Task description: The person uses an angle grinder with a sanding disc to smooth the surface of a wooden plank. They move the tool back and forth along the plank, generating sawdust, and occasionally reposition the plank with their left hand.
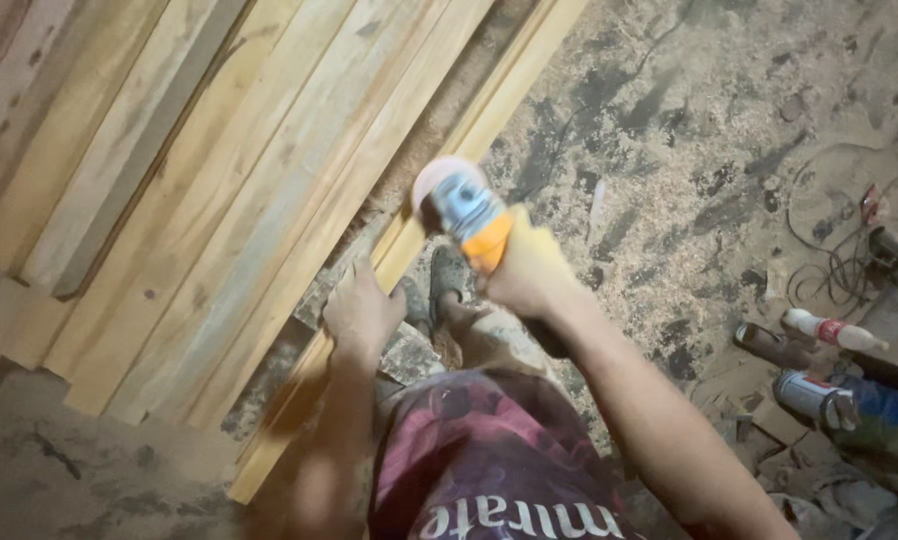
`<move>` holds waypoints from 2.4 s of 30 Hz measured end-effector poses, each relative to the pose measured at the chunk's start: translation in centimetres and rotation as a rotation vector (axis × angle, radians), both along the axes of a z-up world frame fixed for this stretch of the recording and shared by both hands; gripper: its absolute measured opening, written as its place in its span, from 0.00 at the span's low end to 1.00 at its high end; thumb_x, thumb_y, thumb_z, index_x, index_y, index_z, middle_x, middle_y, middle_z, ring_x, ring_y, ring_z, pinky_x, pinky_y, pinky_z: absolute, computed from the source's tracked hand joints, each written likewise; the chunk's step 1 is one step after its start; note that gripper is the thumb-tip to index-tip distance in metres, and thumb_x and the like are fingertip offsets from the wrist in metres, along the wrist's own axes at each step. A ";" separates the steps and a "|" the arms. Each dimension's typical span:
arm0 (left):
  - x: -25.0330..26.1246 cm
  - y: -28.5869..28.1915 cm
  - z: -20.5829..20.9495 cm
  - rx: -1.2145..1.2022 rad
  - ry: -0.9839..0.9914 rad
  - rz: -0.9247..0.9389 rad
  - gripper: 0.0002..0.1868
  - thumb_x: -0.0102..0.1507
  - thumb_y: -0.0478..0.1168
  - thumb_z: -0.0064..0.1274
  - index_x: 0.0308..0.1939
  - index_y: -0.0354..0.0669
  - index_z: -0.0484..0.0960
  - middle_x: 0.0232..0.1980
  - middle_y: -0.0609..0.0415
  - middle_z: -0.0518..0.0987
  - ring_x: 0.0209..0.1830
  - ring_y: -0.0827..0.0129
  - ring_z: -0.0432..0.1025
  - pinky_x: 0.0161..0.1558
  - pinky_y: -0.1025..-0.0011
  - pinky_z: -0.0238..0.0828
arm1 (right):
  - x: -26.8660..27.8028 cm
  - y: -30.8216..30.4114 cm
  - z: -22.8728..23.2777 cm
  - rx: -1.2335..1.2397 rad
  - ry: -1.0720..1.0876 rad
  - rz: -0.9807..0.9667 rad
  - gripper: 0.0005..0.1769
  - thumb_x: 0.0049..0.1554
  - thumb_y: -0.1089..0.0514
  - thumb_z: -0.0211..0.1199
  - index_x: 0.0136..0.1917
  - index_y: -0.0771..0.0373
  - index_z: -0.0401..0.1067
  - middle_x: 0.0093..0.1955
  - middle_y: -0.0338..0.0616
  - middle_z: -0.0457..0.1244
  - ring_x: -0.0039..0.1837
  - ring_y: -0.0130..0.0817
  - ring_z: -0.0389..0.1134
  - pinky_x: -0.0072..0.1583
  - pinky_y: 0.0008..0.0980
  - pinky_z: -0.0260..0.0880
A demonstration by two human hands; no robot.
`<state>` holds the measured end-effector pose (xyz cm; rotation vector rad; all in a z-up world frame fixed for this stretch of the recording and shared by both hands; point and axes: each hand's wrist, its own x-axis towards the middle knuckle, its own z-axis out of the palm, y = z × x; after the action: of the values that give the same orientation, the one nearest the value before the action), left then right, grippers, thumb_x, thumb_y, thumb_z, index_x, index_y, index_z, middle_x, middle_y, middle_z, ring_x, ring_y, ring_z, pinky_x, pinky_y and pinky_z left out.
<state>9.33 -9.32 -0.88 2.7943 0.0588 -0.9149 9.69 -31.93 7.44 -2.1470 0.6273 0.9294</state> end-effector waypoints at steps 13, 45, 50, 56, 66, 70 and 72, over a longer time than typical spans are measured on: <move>1.8 -4.0 -4.7 -0.018 -0.241 -0.108 0.34 0.54 0.51 0.61 0.60 0.37 0.72 0.50 0.40 0.80 0.48 0.48 0.78 0.43 0.52 0.76 | 7.3 -14.0 -3.3 -0.102 -0.019 -0.084 0.31 0.42 0.60 0.73 0.60 0.57 0.71 0.51 0.47 0.72 0.50 0.39 0.75 0.54 0.37 0.75; 13.6 -24.1 -7.8 0.189 -0.245 -0.100 0.40 0.51 0.55 0.62 0.63 0.40 0.74 0.49 0.44 0.84 0.36 0.56 0.82 0.36 0.62 0.81 | 27.7 -41.2 -11.9 -0.191 -0.185 -0.152 0.30 0.49 0.61 0.74 0.62 0.61 0.68 0.53 0.47 0.68 0.50 0.36 0.72 0.53 0.39 0.77; 13.9 -23.9 -6.9 0.081 -0.460 -0.149 0.29 0.51 0.52 0.63 0.53 0.41 0.80 0.45 0.46 0.85 0.38 0.56 0.81 0.41 0.62 0.80 | 22.6 -33.3 -8.9 -0.002 -0.217 -0.105 0.27 0.47 0.65 0.66 0.60 0.61 0.65 0.49 0.45 0.68 0.47 0.36 0.72 0.51 0.38 0.76; 13.8 -24.1 -6.2 0.000 -0.563 -0.166 0.25 0.52 0.48 0.59 0.51 0.43 0.80 0.46 0.46 0.84 0.44 0.53 0.81 0.42 0.61 0.80 | 17.4 -26.0 -6.0 -0.032 0.000 -0.129 0.41 0.46 0.52 0.73 0.64 0.68 0.54 0.52 0.61 0.68 0.55 0.55 0.73 0.57 0.42 0.75; 13.8 -23.4 -6.5 -0.063 -0.385 -0.160 0.29 0.57 0.49 0.57 0.57 0.33 0.77 0.48 0.41 0.82 0.47 0.49 0.78 0.48 0.56 0.77 | 15.6 -24.5 -4.3 -0.073 0.049 0.010 0.39 0.44 0.48 0.75 0.62 0.63 0.59 0.51 0.58 0.69 0.53 0.53 0.72 0.56 0.43 0.74; 13.9 -23.3 -6.7 -0.063 -0.435 -0.155 0.32 0.57 0.53 0.58 0.58 0.33 0.75 0.52 0.37 0.81 0.52 0.45 0.77 0.49 0.52 0.76 | 19.4 -29.9 -6.5 -0.051 0.101 -0.145 0.33 0.47 0.59 0.66 0.65 0.60 0.60 0.52 0.50 0.69 0.49 0.42 0.75 0.51 0.35 0.77; 14.1 -23.5 -6.3 -0.073 -0.369 -0.139 0.36 0.54 0.52 0.59 0.60 0.34 0.74 0.52 0.37 0.80 0.52 0.44 0.77 0.48 0.51 0.75 | 21.6 -33.0 -7.7 -0.128 0.013 -0.129 0.35 0.46 0.59 0.70 0.65 0.57 0.62 0.53 0.48 0.69 0.50 0.41 0.74 0.52 0.33 0.78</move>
<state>23.46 -32.84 -7.15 2.8754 -0.2214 -0.4033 31.30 -64.98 -0.26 -2.1847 0.8416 0.8546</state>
